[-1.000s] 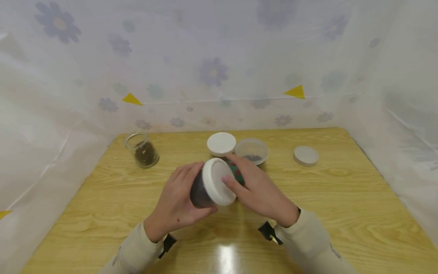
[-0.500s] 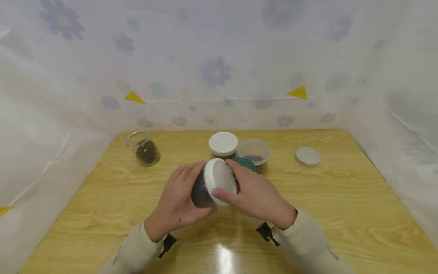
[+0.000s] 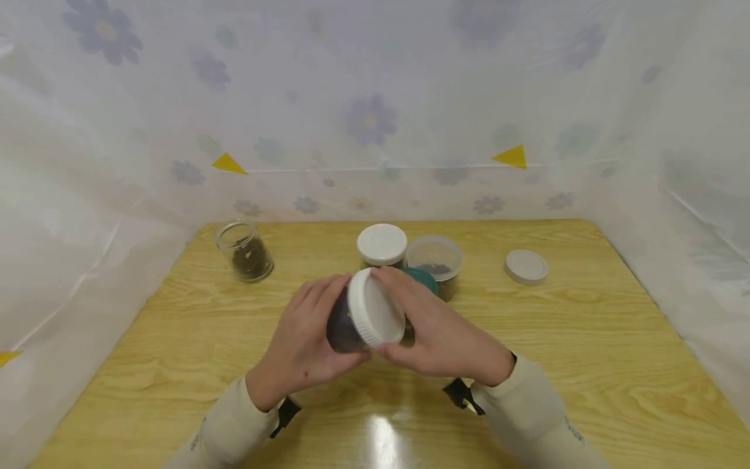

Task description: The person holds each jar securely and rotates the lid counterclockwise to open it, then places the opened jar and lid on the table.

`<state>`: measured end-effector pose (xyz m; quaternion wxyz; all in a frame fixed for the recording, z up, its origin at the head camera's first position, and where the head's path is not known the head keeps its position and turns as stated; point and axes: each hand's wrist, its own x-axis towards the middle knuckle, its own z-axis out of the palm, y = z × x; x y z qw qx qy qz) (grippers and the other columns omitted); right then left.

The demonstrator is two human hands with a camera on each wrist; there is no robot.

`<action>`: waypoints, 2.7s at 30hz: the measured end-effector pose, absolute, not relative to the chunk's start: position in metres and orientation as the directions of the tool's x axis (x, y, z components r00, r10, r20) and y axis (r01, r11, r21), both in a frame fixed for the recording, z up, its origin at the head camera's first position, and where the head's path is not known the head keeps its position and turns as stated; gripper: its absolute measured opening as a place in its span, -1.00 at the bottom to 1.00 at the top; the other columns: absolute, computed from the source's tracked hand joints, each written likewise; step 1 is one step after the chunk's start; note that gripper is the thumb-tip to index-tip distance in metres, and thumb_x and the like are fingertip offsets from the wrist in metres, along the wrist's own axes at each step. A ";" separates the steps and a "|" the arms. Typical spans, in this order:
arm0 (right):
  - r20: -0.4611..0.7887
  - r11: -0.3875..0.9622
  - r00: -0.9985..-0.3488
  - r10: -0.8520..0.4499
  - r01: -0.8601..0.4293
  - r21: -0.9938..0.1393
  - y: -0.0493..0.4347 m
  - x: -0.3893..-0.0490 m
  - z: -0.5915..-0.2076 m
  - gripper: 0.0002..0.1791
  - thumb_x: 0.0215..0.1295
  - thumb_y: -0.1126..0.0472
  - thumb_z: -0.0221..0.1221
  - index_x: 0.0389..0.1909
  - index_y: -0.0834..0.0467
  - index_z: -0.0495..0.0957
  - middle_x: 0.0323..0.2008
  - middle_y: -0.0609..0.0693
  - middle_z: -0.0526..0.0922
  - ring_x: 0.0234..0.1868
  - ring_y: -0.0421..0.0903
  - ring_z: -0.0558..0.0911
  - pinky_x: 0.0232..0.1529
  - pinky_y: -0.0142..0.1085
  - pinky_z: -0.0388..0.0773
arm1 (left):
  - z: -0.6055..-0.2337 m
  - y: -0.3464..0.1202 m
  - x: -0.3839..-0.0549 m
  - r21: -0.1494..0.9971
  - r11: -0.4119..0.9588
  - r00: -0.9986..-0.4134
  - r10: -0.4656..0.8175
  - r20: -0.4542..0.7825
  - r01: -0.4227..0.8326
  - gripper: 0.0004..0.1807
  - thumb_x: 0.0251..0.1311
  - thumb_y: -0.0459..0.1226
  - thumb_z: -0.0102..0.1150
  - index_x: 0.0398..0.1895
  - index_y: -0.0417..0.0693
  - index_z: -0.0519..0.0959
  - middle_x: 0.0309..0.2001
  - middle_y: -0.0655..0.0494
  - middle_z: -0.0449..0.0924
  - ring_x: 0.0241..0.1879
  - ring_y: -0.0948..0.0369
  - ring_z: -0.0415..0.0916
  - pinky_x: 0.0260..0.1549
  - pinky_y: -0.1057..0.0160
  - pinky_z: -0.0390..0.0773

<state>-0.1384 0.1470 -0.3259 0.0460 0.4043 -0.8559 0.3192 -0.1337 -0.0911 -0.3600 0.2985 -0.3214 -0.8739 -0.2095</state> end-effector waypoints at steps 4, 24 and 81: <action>0.370 0.457 -0.651 -0.663 -0.743 -0.489 0.147 -0.139 -0.328 -0.01 0.24 0.09 0.33 0.57 0.07 -0.03 0.53 0.10 0.11 0.48 0.08 0.26 0.25 0.10 0.45 | -0.358 -0.092 -0.133 0.179 0.712 -0.625 0.431 0.651 0.679 0.10 -0.33 0.16 0.55 0.35 -0.13 0.37 0.14 0.01 0.56 0.12 0.09 0.51 0.13 0.09 0.54; 0.177 0.601 -0.877 -0.447 -0.440 -0.667 0.143 -0.134 -0.319 -0.40 0.51 -0.07 0.02 0.46 0.05 0.22 0.20 0.05 0.55 -0.03 -0.09 0.66 -0.21 -0.26 0.60 | -0.358 -0.091 -0.133 0.180 0.719 -0.637 0.436 0.636 0.672 0.12 -0.34 0.20 0.55 0.36 -0.10 0.36 0.14 0.02 0.57 0.11 0.10 0.52 0.11 0.07 0.54; 0.224 0.589 -0.852 -0.473 -0.495 -0.639 0.162 -0.136 -0.324 -0.02 0.19 -0.06 0.37 0.54 0.00 0.06 0.34 0.01 0.39 0.06 -0.06 0.58 -0.12 -0.29 0.60 | -0.375 -0.157 -0.124 0.539 0.759 -0.913 0.182 0.364 0.366 0.43 -0.32 -0.02 0.67 0.59 0.09 -0.15 0.28 -0.22 0.43 0.09 -0.14 0.60 -0.03 -0.12 0.64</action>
